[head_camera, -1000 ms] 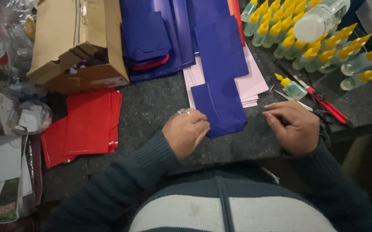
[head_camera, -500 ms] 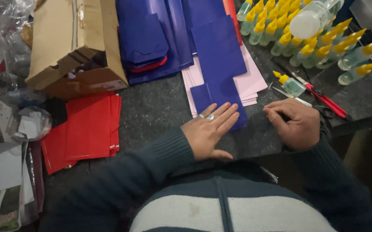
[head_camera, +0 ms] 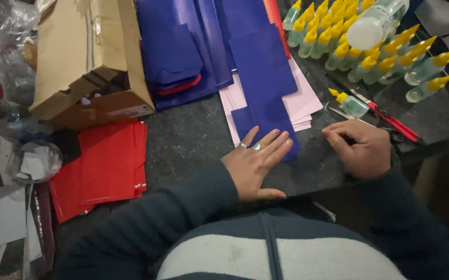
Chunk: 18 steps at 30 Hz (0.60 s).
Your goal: Folding and applying glue to blue paper sheets to assemble bags or folders.
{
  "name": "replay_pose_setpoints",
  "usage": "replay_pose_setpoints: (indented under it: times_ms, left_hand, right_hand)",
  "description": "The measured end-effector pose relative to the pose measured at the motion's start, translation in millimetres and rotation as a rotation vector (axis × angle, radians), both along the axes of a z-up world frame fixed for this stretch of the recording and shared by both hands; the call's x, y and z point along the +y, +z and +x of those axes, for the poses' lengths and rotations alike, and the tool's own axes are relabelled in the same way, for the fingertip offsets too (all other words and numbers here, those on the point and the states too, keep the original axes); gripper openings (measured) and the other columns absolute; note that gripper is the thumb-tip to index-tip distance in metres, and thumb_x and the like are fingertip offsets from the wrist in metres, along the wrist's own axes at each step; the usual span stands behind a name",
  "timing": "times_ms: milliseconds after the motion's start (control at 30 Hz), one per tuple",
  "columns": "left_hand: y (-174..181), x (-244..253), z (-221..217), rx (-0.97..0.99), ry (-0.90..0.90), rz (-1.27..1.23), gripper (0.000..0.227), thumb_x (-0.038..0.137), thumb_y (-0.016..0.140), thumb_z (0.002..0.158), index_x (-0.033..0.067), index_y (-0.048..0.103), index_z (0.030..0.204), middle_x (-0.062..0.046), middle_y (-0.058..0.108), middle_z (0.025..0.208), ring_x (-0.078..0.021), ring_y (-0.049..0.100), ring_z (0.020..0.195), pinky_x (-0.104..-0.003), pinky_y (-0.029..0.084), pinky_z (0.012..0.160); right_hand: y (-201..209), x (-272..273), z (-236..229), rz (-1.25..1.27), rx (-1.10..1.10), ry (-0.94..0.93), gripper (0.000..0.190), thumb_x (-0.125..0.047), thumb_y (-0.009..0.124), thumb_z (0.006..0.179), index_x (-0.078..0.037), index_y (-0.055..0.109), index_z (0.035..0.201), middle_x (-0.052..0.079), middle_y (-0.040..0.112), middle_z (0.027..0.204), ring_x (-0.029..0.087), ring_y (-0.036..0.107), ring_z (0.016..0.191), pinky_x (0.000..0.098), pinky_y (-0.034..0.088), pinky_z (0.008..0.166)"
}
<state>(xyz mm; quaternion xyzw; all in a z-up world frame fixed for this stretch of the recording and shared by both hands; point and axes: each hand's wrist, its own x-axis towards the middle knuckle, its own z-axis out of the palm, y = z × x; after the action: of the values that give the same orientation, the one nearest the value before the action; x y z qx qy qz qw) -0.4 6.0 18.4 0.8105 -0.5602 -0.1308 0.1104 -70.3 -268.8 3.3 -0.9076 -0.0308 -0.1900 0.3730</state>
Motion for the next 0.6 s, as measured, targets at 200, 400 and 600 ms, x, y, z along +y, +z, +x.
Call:
replay_pose_setpoints:
  times_ms: [200,400,600]
  left_hand:
    - [-11.4,27.4,21.4,0.608,0.356,-0.795,0.088,0.026,0.057,0.096,-0.0039,0.015,0.168,-0.027,0.018,0.175,-0.0389,0.015,0.165,-0.048,0.013,0.134]
    - [-19.6,32.4,32.3,0.198,0.588,-0.855,0.058,0.002,0.063,0.095,-0.0056,0.047,0.149,-0.023,0.057,0.141,-0.0342,0.06,0.13,-0.043,0.05,0.111]
    - [-5.2,38.1,37.1,0.217,0.707,-0.45,0.055,0.017,0.077,0.086,-0.0042,0.053,0.132,-0.018,0.063,0.117,-0.0262,0.07,0.095,-0.039,0.057,0.082]
  right_hand:
    - [-7.6,-7.4,-0.1,0.026,0.04,-0.007,0.008,-0.007,0.074,0.096,0.001,0.075,0.094,0.012,0.077,0.097,0.017,0.074,0.085,0.0276,0.055,0.077]
    - [-5.3,-4.6,0.8,0.03,0.028,-0.006,0.009,-0.007,0.073,0.096,0.001,0.074,0.093,0.011,0.077,0.099,0.017,0.074,0.086,0.0281,0.055,0.079]
    - [0.7,-3.6,4.8,-0.105,0.08,-0.024,0.01,-0.008,0.074,0.094,-0.002,0.076,0.101,0.012,0.077,0.107,0.02,0.074,0.096,0.0303,0.057,0.085]
